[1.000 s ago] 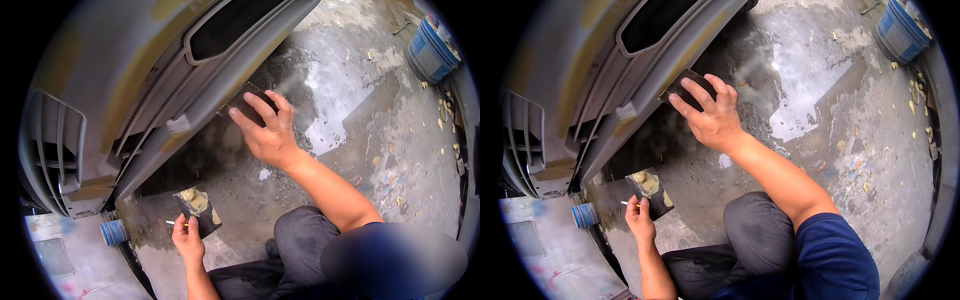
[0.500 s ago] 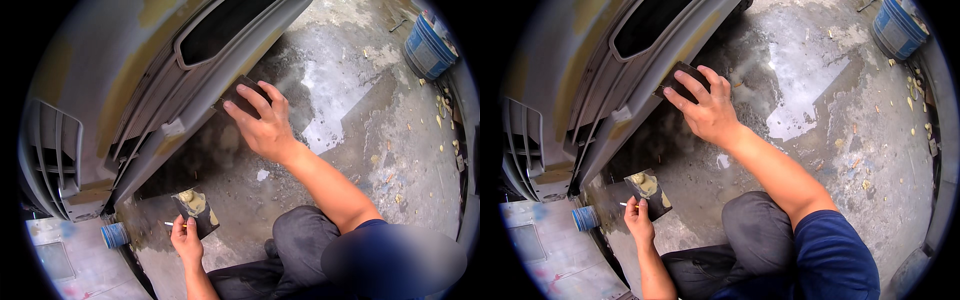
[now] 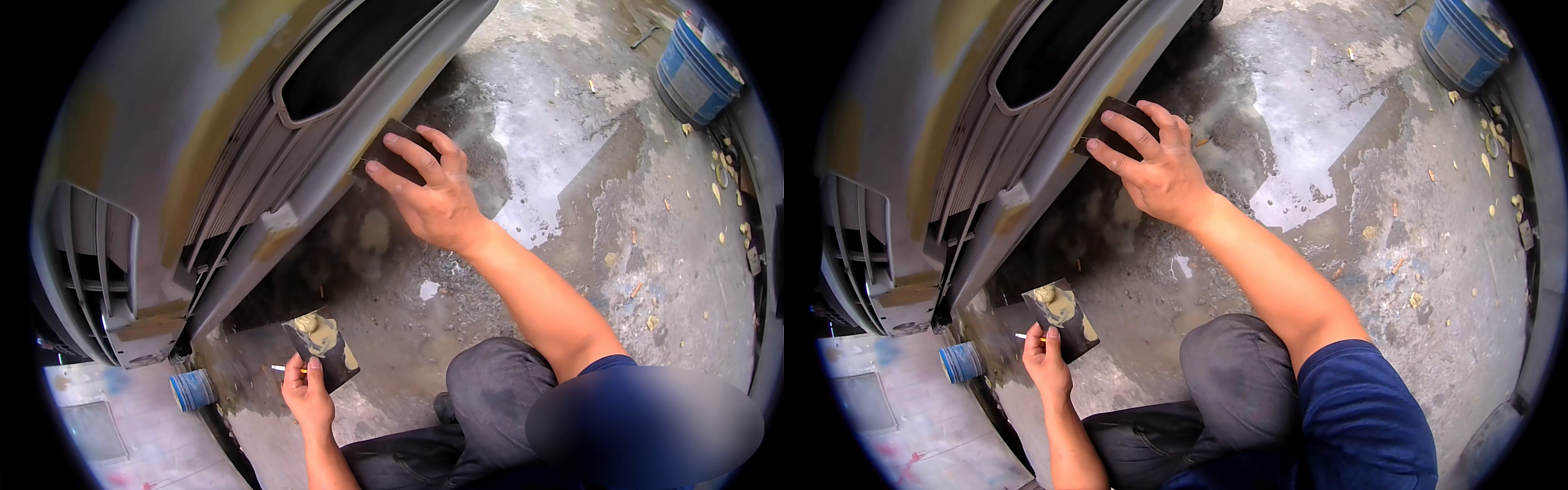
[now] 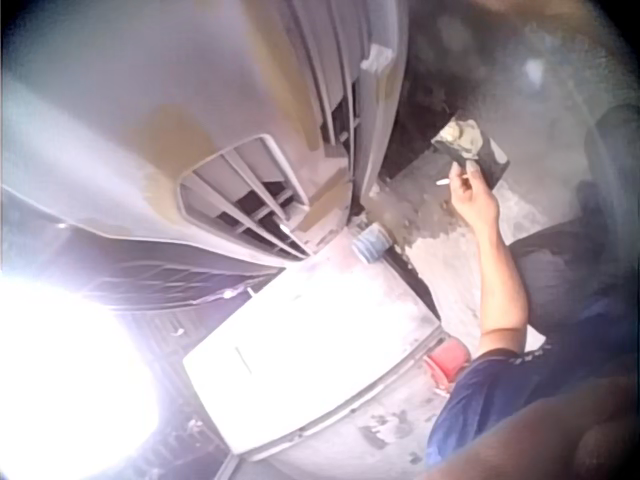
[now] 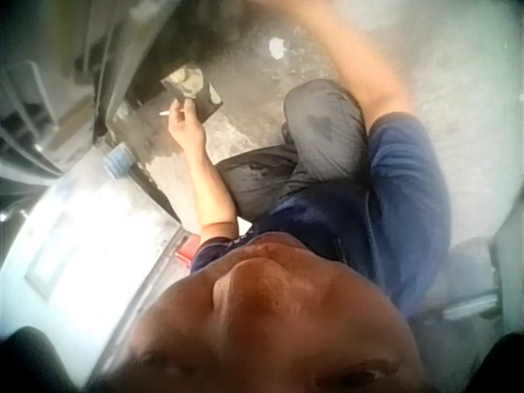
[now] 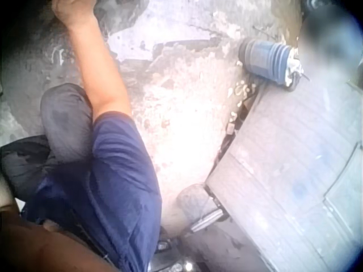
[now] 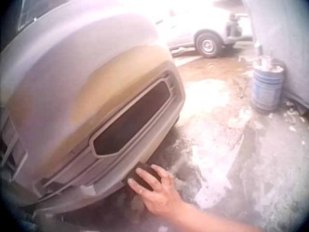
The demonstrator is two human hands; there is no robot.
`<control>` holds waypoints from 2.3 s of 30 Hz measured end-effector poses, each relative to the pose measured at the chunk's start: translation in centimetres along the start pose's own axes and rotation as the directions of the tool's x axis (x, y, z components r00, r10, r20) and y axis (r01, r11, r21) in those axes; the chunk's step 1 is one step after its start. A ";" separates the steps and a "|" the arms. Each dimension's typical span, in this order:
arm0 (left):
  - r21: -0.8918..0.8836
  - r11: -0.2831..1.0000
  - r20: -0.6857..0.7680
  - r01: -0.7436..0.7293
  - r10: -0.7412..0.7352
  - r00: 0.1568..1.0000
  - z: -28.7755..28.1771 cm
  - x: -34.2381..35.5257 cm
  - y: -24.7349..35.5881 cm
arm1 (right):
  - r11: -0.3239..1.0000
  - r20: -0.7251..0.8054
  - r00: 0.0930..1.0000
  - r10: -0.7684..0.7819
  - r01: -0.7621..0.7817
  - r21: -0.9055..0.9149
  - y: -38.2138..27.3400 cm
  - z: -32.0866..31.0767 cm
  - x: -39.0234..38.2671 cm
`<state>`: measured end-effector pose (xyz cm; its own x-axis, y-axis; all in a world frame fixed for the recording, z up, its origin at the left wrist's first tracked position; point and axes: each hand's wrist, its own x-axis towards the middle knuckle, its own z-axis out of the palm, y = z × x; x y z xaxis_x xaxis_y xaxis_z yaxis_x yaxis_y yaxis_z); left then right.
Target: The person applies a beige body filler to the rear bumper of a silver car using a metal spreader. They smooth the filler over the surface and into the contours of the bumper vents.
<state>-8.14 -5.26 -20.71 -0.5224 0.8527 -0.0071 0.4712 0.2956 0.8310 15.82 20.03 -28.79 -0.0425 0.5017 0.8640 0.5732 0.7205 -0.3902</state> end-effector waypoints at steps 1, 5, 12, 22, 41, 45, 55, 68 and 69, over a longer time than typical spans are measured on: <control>0.014 1.000 0.022 0.002 -0.002 1.000 -0.2 0.0 -0.1 | 1.000 0.000 1.000 -0.008 0.008 -0.003 0.1 0.0 -0.2; -0.019 1.000 0.009 0.021 -0.021 1.000 0.1 0.0 0.2 | 0.999 0.043 0.998 0.048 -0.047 -0.021 0.3 -0.7 -0.9; -0.020 1.000 0.018 0.009 -0.009 1.000 0.2 0.1 -0.4 | 1.000 -0.033 0.999 0.003 -0.004 -0.030 1.7 -0.7 0.9; -0.029 0.999 0.002 0.019 -0.019 1.000 0.6 0.0 -0.1 | 1.000 -0.055 0.998 0.024 -0.024 -0.014 3.1 -2.2 1.7; -0.013 1.000 0.013 0.003 -0.003 1.000 2.0 0.5 0.5 | 0.999 0.029 0.999 0.044 -0.044 0.003 6.9 -3.4 1.6; 0.029 1.000 0.019 0.004 -0.004 1.000 2.0 0.4 0.6 | 1.000 -0.011 1.000 0.017 -0.017 0.017 8.0 -4.6 3.6; 0.046 0.999 0.015 0.006 -0.007 1.000 3.2 0.8 1.1 | 0.999 -0.022 1.000 0.012 -0.011 0.040 9.5 -5.1 3.5; 0.046 0.999 0.022 -0.013 0.012 1.000 4.6 1.1 1.9 | 0.998 -0.002 1.000 0.010 -0.010 0.060 11.3 -5.6 4.8; 0.041 0.999 0.022 -0.014 0.014 1.000 4.7 1.1 2.0 | 0.998 0.010 1.000 0.015 -0.016 0.064 11.5 -5.4 4.9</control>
<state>-4.47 -1.71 -21.69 -0.4999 0.8661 -0.0084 0.5074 0.3007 0.8075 26.66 28.19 -27.28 -0.0417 0.5170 0.8550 0.5200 0.7420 -0.4233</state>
